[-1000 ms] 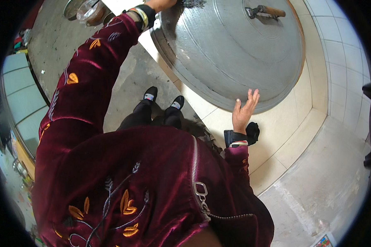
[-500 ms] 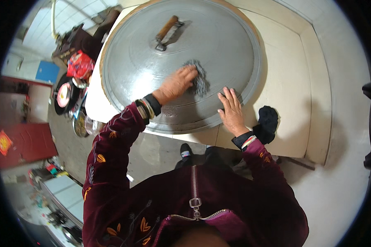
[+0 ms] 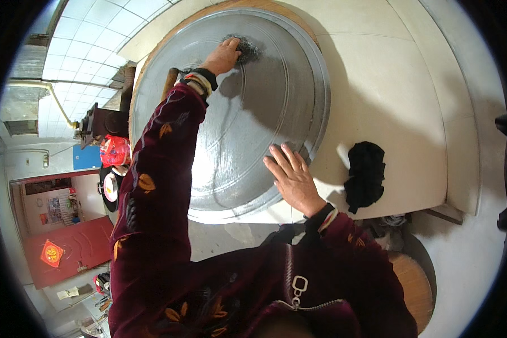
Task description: The person scrubs the underside of a large metal lid with a steel wool pad, moving in circular and back-and-forth motions across the surface. The person uses both hands to hold and maneuver the pad while cleaning the lid.
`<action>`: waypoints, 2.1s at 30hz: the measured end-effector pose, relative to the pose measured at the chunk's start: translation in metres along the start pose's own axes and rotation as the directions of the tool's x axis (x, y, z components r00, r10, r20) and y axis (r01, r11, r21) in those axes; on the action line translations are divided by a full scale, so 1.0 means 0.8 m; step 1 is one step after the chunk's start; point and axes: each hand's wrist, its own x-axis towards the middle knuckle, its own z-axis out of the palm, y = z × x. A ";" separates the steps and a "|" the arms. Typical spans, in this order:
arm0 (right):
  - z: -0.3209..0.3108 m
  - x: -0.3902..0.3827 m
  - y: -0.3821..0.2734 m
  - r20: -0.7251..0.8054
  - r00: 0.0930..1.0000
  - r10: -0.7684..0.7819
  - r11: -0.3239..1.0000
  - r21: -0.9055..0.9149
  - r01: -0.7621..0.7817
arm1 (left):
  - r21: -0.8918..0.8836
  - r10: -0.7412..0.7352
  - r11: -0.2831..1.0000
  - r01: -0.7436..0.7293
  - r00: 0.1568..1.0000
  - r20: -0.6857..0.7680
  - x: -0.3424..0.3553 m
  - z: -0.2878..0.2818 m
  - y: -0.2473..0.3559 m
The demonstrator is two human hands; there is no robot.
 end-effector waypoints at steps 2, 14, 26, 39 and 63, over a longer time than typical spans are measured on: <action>-0.001 -0.001 0.000 -0.011 1.000 0.002 1.000 0.021 -0.001 | 0.001 -0.117 0.993 0.117 0.993 0.034 0.024 -0.002 -0.008; -0.001 0.002 0.004 -0.027 0.999 -0.034 0.999 0.005 0.034 | 0.046 0.296 0.954 -0.296 0.955 -0.010 -0.190 0.015 0.119; -0.004 0.004 0.003 0.005 0.999 -0.054 0.998 -0.025 0.054 | -0.029 -0.164 0.986 0.161 0.965 -0.203 -0.129 0.015 -0.041; 0.006 0.001 0.002 -0.047 0.998 -0.047 0.999 -0.005 0.046 | -0.071 0.144 0.985 -0.156 0.978 -0.154 -0.313 0.025 0.068; 0.008 -0.001 -0.006 -0.016 0.999 -0.043 0.992 -0.116 0.041 | -0.064 -0.462 0.886 0.458 0.871 -0.165 -0.519 0.072 -0.063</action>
